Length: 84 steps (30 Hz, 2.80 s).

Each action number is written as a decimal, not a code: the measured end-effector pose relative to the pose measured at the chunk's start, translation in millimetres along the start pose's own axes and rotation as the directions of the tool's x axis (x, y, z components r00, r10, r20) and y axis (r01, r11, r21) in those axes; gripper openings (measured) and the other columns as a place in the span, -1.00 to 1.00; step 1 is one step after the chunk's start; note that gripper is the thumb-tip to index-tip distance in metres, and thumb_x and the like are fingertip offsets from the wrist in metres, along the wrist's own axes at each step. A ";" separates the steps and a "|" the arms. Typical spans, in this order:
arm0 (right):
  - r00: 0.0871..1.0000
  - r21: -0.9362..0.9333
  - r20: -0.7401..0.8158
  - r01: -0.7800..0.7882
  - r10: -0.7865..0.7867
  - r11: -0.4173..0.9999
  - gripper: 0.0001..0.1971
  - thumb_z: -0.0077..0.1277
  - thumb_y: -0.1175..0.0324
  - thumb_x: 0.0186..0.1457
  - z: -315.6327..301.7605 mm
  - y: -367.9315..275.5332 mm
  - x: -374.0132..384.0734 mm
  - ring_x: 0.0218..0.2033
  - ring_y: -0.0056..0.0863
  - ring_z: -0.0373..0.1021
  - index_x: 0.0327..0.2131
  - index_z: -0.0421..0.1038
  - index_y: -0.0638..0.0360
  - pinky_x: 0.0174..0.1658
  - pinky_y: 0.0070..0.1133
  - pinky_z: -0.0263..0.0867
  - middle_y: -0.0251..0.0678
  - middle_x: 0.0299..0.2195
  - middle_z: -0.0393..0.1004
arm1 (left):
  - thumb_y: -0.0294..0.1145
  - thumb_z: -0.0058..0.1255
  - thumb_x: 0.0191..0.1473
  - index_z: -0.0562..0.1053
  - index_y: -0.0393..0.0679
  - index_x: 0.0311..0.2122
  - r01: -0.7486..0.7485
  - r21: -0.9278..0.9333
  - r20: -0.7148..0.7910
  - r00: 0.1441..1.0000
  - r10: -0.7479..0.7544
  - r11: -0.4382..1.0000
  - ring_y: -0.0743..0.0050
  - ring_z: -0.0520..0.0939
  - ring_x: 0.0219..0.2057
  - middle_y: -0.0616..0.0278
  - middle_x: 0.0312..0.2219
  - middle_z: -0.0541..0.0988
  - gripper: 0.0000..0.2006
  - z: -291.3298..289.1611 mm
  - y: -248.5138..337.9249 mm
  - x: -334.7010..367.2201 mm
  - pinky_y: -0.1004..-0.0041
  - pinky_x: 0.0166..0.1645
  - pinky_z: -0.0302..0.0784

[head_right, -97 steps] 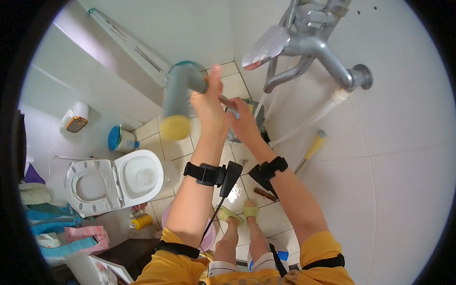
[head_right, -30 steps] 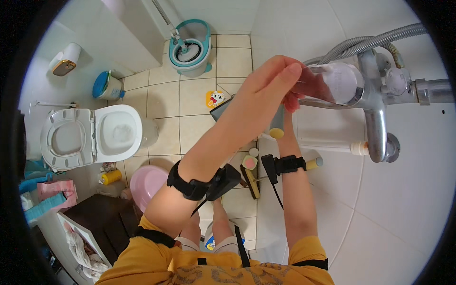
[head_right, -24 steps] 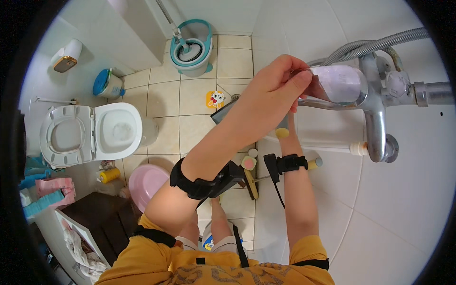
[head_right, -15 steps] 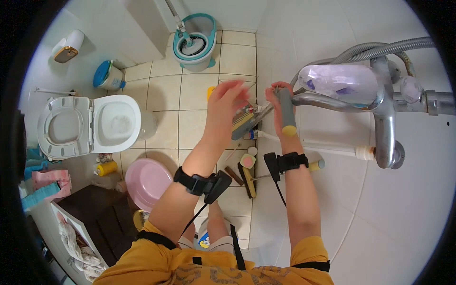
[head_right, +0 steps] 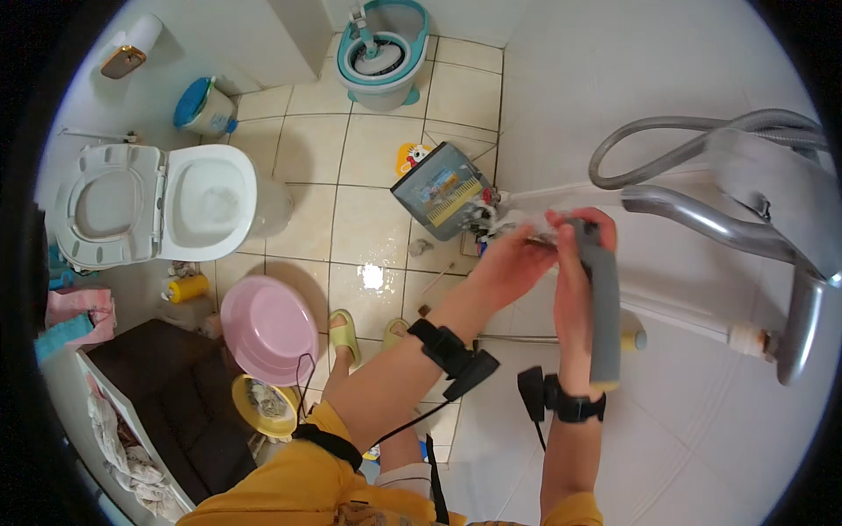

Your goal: Scrubbing the bristles of a broom with a small brush and rinsing it in a bathroom.

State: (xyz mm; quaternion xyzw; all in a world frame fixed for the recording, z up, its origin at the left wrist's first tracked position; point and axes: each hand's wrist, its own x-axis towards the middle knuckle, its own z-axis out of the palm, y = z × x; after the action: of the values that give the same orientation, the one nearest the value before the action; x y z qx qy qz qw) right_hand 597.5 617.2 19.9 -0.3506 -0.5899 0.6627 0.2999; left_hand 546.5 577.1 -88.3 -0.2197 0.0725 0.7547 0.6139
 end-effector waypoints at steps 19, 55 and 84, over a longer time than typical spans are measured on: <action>0.876 -0.909 0.335 0.398 -0.347 0.126 -0.51 -0.24 0.70 0.06 -38.3 -117.8 -54.3 0.18 -0.25 0.16 0.10 0.24 0.21 0.15 -0.41 0.10 -0.17 0.09 0.30 | -0.49 0.00 0.00 0.42 -0.22 -0.51 0.160 0.273 -0.275 0.958 -0.082 0.949 0.53 0.48 -0.57 0.29 -0.59 0.43 -0.91 33.4 -33.6 -61.5 0.52 -0.46 0.48; 0.332 -0.177 0.358 -0.893 0.873 0.413 -0.78 -0.03 0.44 0.13 205.6 138.7 -214.6 -0.28 -0.40 0.40 -0.16 0.26 0.27 -0.15 -0.51 0.36 -0.27 -0.32 0.41 | -0.37 0.02 0.07 0.17 -0.15 -0.13 0.240 0.609 -0.109 0.969 -0.220 0.756 0.53 0.52 -0.66 0.32 -0.59 0.41 -0.67 -164.9 133.7 -400.2 0.56 -0.61 0.35; 0.212 -0.371 0.435 -0.843 0.875 0.389 -0.82 -0.01 0.45 0.11 253.6 123.0 -271.4 -0.33 -0.46 0.39 -0.20 0.28 0.20 -0.23 -0.55 0.34 -0.32 -0.37 0.40 | -0.35 0.04 0.07 0.19 -0.14 -0.02 0.024 0.487 -0.070 0.997 0.012 0.873 0.60 0.53 -0.59 0.35 -0.50 0.42 -0.60 -171.0 108.2 -488.7 0.59 -0.52 0.41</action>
State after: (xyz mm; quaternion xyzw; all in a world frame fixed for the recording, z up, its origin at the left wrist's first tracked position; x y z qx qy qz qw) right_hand 547.7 236.8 -57.3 -0.4084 -0.3726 0.7702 -0.3181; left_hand 557.5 49.4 -52.7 -0.0847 0.2812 0.7019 0.6489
